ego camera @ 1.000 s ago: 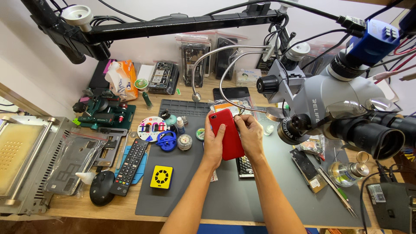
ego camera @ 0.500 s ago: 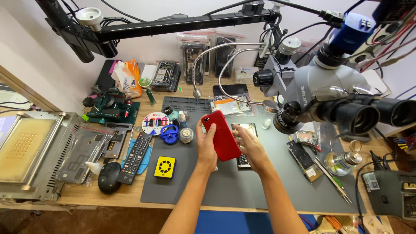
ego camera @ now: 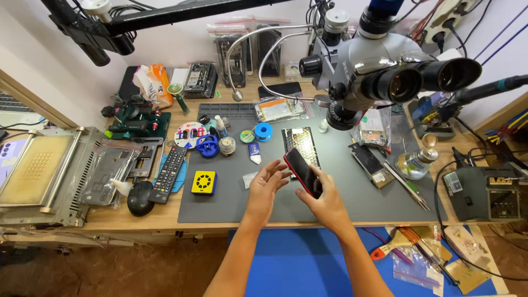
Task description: The person picks up a red smartphone, plugs in a charging cable, and then operates the touchscreen by swiping and typing. The person holds the phone with both hands and navigates the interface while seated at a workbench.
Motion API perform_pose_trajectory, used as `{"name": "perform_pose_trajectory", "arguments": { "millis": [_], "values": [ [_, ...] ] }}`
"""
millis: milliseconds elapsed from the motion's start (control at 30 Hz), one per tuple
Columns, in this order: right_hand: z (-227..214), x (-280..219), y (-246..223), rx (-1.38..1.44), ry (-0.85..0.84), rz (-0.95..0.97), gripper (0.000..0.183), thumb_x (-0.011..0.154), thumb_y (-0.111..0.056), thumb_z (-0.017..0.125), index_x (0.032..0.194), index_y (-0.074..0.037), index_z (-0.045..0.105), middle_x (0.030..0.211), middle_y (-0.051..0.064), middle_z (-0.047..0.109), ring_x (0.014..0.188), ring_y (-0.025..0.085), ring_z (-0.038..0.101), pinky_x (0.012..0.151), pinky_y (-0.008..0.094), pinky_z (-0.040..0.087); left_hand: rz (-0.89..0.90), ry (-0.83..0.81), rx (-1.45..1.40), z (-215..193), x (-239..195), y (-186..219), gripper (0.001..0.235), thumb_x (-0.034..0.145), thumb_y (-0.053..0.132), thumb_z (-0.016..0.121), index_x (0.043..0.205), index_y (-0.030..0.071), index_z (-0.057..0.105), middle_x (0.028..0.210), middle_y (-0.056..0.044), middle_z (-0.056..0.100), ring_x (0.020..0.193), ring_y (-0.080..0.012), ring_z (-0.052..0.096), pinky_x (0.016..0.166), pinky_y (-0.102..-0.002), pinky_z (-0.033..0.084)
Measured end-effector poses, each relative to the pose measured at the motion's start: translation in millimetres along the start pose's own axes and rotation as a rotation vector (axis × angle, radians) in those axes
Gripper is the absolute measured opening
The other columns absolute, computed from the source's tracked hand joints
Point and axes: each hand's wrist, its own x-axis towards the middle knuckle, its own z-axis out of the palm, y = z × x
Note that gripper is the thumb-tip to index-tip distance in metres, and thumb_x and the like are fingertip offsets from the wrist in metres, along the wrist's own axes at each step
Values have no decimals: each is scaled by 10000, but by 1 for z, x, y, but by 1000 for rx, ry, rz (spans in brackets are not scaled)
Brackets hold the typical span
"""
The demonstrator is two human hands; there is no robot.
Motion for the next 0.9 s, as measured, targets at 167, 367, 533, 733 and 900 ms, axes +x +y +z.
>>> {"name": "perform_pose_trajectory", "arguments": {
  "millis": [167, 367, 533, 733, 900],
  "values": [
    [5, -20, 8, -149, 146, -100, 985, 742, -323, 875, 1611, -155, 443, 1211, 178, 512, 1199, 402, 553, 1060, 487, 454, -17, 114, -31, 20, -11, -18, 313, 1014, 66, 660, 1304, -44, 704, 1127, -203, 777, 946, -279, 779, 865, -368, 654],
    [13, -23, 28, -310, 298, -311, 992, 756, -274, 880, 1614, -74, 425, 1170, 155, 468, 1115, 381, 529, 1004, 478, 461, -6, 290, 33, 10, 0, -46, 269, 958, 29, 739, 1204, -81, 751, 997, -226, 782, 840, -268, 771, 800, -418, 684],
    [22, -16, 39, -422, 461, -480, 984, 748, -273, 900, 1595, -57, 447, 1135, 144, 479, 1021, 353, 558, 921, 465, 498, -15, 344, 48, 10, 10, -53, 261, 914, -21, 741, 1167, -80, 761, 942, -183, 762, 795, -241, 756, 776, -395, 691],
    [31, -11, 42, -475, 571, -567, 955, 760, -223, 908, 1585, -36, 465, 1136, 156, 489, 993, 345, 572, 898, 447, 507, -5, 342, 140, 17, 22, -45, 276, 875, -36, 708, 1142, -49, 777, 867, -137, 727, 718, -214, 738, 712, -361, 688],
    [36, -3, 47, -502, 604, -569, 939, 733, -238, 931, 1550, -47, 510, 1129, 151, 500, 971, 327, 588, 868, 441, 523, -17, 421, 370, 17, 39, -57, 198, 812, 28, 643, 921, 56, 806, 565, -19, 540, 488, -82, 503, 453, -230, 469]
  ]
}}
